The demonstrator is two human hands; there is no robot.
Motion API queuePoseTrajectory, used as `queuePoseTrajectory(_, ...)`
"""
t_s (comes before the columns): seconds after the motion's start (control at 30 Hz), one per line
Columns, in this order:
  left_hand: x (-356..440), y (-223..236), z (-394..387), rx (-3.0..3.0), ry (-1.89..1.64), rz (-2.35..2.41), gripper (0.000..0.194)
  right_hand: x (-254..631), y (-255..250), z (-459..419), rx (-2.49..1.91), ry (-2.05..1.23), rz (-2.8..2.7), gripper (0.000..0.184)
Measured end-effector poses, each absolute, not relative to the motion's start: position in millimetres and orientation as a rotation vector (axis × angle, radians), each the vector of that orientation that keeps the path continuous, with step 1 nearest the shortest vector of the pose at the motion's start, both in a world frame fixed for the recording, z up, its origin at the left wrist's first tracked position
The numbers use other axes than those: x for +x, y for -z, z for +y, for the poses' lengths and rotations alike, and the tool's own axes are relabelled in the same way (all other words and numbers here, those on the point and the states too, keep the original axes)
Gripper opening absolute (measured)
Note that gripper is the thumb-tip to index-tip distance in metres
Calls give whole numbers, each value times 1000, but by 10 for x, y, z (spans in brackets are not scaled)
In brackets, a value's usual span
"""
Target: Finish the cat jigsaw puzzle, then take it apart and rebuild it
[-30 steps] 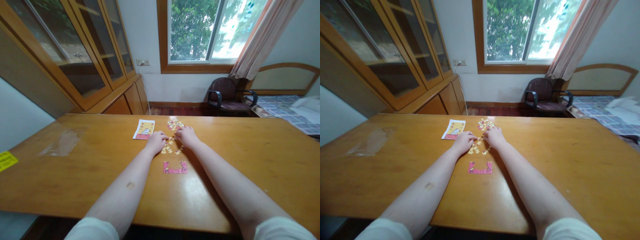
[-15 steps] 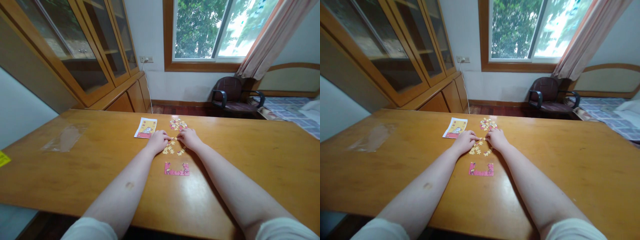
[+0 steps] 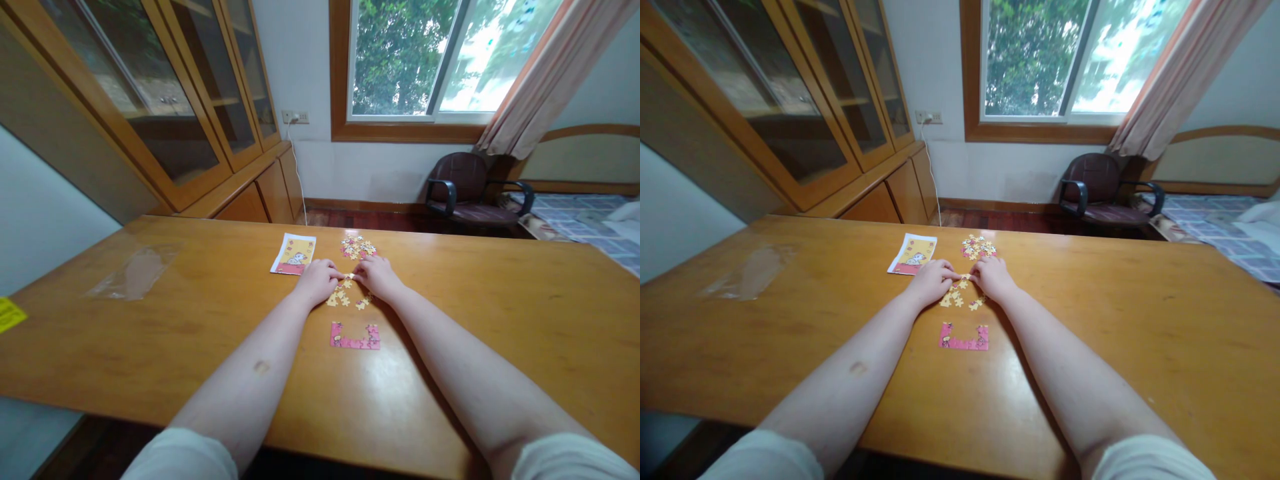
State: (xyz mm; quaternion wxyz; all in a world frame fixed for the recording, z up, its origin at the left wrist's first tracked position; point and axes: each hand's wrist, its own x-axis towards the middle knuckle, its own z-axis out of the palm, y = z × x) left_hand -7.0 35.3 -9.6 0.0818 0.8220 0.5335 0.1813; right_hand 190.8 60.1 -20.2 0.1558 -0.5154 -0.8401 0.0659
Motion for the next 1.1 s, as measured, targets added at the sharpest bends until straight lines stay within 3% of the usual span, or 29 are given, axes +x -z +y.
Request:
queuePoseTrajectory(0.83,-64,141,372,2423,-568,1619,30,1895,139,546,-1403,-219,-2452,17)
queuePoseTrajectory(1.1,-58,118,360,2449,-575,1593,38,1948,146,573,-1372,-227,-2328,19)
